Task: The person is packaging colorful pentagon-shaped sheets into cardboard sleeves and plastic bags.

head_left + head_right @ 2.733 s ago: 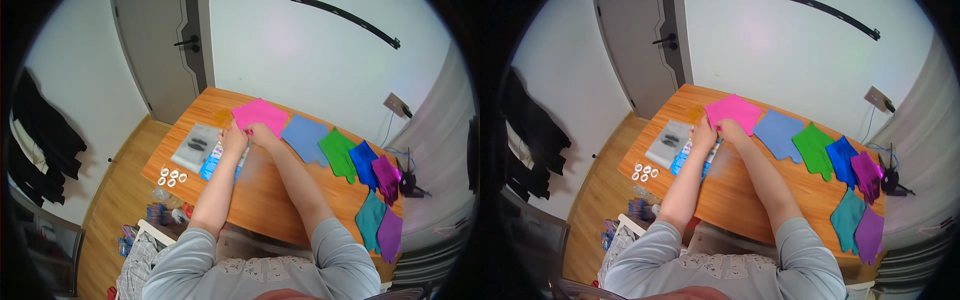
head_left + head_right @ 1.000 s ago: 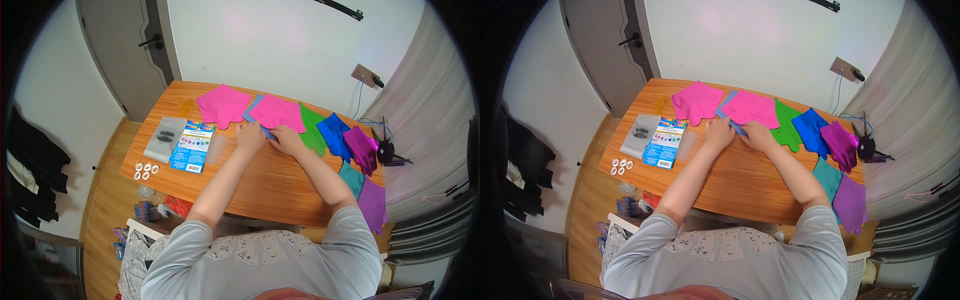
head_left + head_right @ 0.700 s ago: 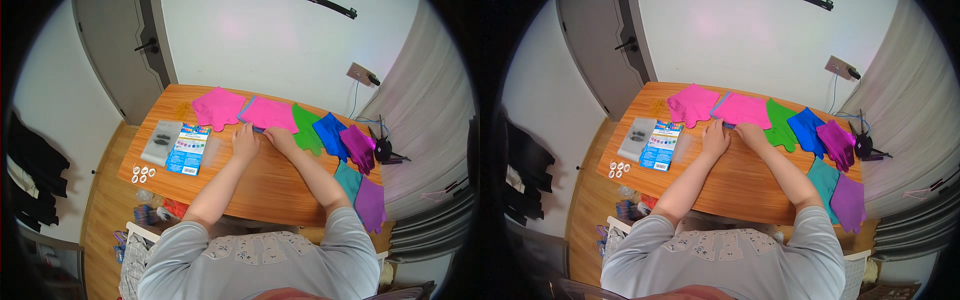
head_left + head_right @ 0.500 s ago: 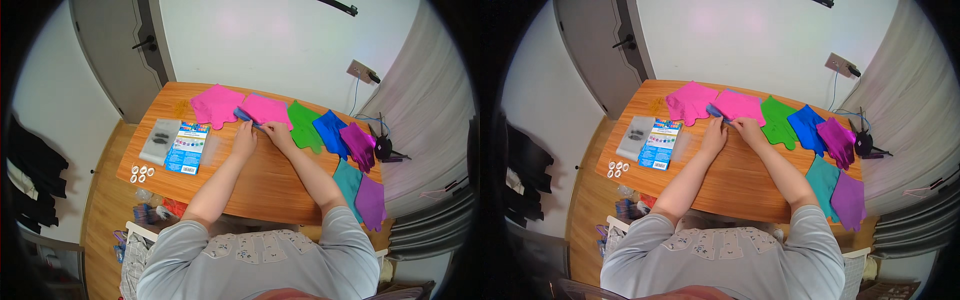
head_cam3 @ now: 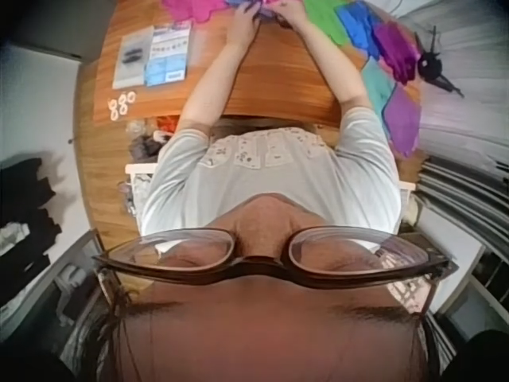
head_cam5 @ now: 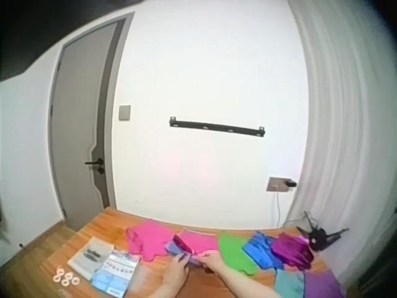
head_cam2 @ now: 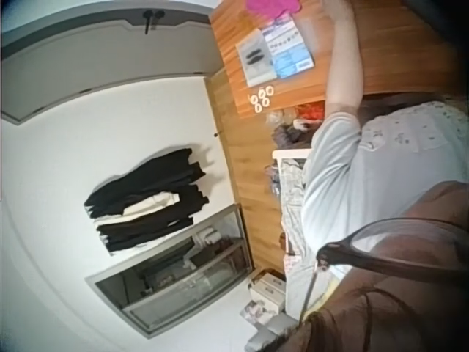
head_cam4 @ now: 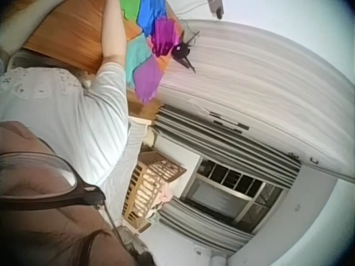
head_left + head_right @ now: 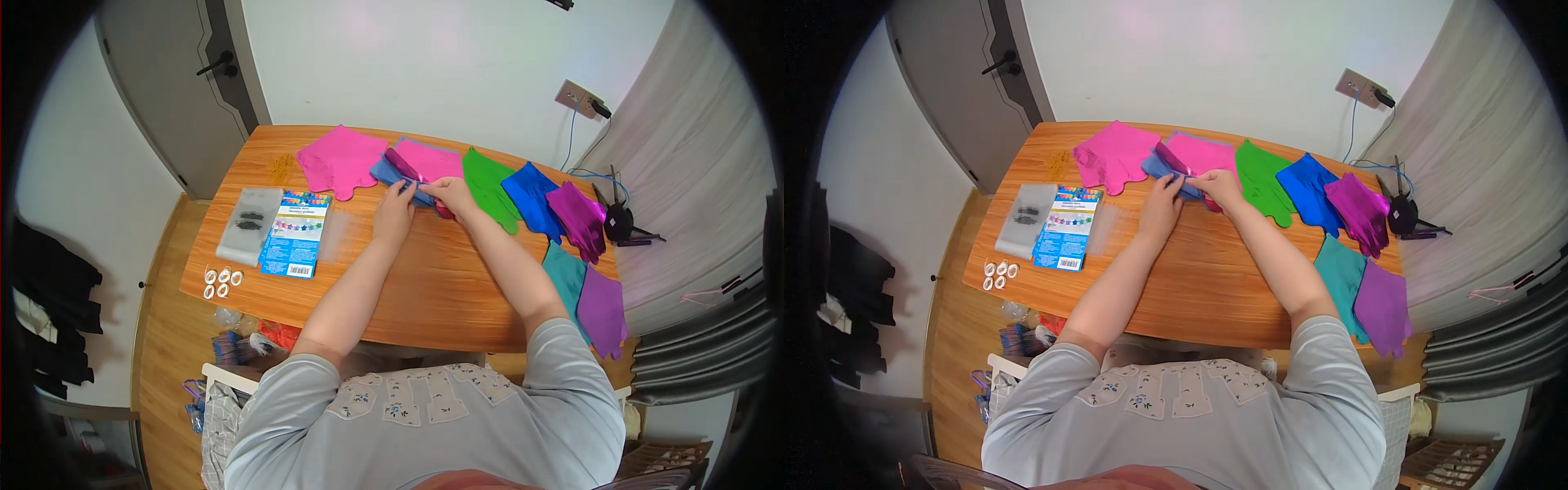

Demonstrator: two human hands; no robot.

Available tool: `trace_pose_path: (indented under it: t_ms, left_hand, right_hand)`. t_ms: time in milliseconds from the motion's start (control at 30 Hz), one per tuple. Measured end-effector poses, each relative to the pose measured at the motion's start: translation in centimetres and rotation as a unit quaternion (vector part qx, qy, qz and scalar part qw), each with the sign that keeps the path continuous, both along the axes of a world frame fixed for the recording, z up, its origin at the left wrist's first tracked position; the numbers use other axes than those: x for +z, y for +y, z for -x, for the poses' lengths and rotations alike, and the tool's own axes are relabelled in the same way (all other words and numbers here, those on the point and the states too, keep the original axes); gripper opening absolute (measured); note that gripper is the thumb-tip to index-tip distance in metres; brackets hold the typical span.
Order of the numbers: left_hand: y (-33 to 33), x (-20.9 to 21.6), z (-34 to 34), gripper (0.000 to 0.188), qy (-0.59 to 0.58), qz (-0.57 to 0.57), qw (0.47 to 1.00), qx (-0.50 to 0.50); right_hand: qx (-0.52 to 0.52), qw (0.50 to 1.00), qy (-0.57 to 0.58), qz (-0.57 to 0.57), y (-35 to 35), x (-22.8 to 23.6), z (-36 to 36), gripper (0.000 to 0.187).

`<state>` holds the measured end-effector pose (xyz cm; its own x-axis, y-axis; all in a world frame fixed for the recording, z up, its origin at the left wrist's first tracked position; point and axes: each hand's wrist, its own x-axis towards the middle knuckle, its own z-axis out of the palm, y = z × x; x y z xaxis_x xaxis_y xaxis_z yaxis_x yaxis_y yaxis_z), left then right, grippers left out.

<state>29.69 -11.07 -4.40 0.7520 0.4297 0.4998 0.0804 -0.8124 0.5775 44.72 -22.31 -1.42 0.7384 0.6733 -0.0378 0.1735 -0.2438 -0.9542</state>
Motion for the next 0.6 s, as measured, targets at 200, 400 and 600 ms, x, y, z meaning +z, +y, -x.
trace_pose_path:
  t_ms: [200,400,600]
  left_hand:
    - [0.0,-0.4,-0.2,0.041,-0.027,-0.045,0.999,0.013]
    - [-0.5,0.9,0.1,0.027,0.04,-0.115,0.99,0.065]
    - [-0.8,0.7,-0.6,0.031,0.047,-0.133,0.987,0.082]
  right_hand:
    - [0.017,0.989,0.143,-0.016,-0.2,1.1,-0.2,0.018]
    - [0.023,0.999,0.045,-0.016,-1.1,4.6,-3.4,0.02]
    - [-0.159,0.985,-0.041,-0.051,-5.3,14.3,-14.1,0.02]
